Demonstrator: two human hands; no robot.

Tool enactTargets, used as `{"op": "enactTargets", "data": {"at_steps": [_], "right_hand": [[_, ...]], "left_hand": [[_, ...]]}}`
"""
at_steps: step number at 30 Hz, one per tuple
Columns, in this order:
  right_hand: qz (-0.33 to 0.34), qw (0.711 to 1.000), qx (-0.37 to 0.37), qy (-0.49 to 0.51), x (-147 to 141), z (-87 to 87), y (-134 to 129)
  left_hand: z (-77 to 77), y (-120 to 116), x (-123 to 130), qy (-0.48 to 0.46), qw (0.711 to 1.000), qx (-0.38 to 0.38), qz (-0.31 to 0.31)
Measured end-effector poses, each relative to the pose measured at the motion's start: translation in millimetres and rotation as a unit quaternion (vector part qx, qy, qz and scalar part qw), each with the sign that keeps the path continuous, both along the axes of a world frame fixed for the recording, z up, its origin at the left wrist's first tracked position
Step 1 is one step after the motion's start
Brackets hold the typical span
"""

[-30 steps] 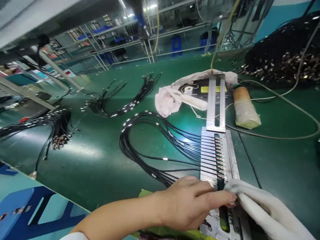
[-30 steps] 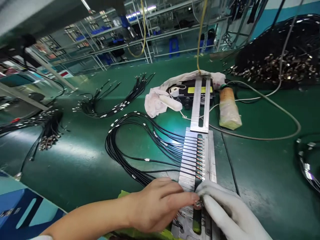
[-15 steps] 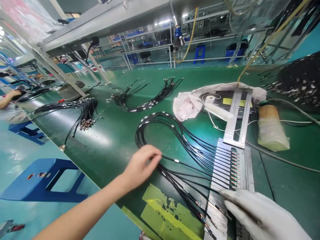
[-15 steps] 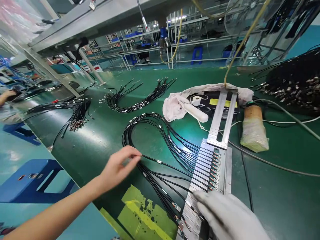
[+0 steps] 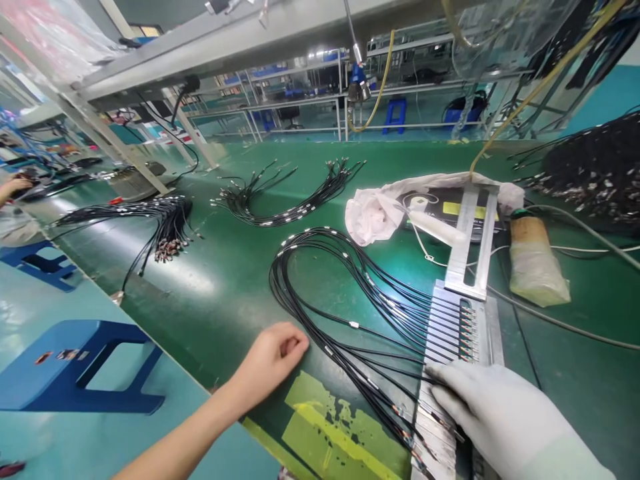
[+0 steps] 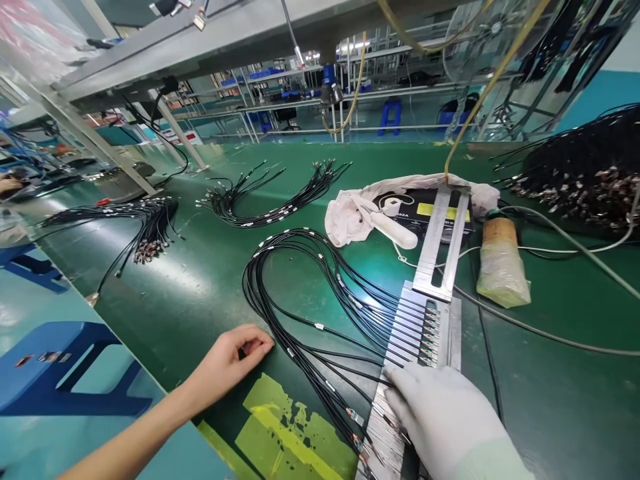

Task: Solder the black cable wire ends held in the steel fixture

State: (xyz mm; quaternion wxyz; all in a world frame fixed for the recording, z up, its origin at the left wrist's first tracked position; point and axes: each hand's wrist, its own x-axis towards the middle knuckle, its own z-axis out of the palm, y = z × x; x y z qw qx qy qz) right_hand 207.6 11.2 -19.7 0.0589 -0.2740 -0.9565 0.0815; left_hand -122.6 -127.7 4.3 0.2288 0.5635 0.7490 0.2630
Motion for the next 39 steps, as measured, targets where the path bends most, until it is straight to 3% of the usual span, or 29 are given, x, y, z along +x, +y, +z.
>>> {"op": "enactTargets", "data": {"at_steps": [8, 17, 21, 30, 35, 39], "right_hand": [[-0.057, 0.981, -0.176, 0.062, -22, 17.3, -10], [0.001, 0.988, -0.155, 0.021, -66, 19.8, -7], [0.005, 0.991, -0.136, -0.007, -75, 26.7, -3], [0.059, 0.994, -0.073, -0.054, -72, 24.2, -7], [0.059, 0.997, -0.002, -0.055, -80, 16.9, -11], [0.084, 0.995, -0.004, -0.055, -94, 25.4, -11]], "left_hand": [[-8.5, -9, 18, -0.063, 0.997, 0.033, -0.002], [-10.8, -15, 21, -0.061, 0.994, 0.08, -0.031], [-14.9, -16, 16, -0.028, 0.995, 0.095, -0.003], [-17.5, -8, -43, 0.068, 0.98, 0.115, 0.147], [-22.0, -2, -75, 0.114, 0.969, 0.089, 0.198], [-26.2, 10, -99, 0.147, 0.96, 0.047, 0.233]]}}
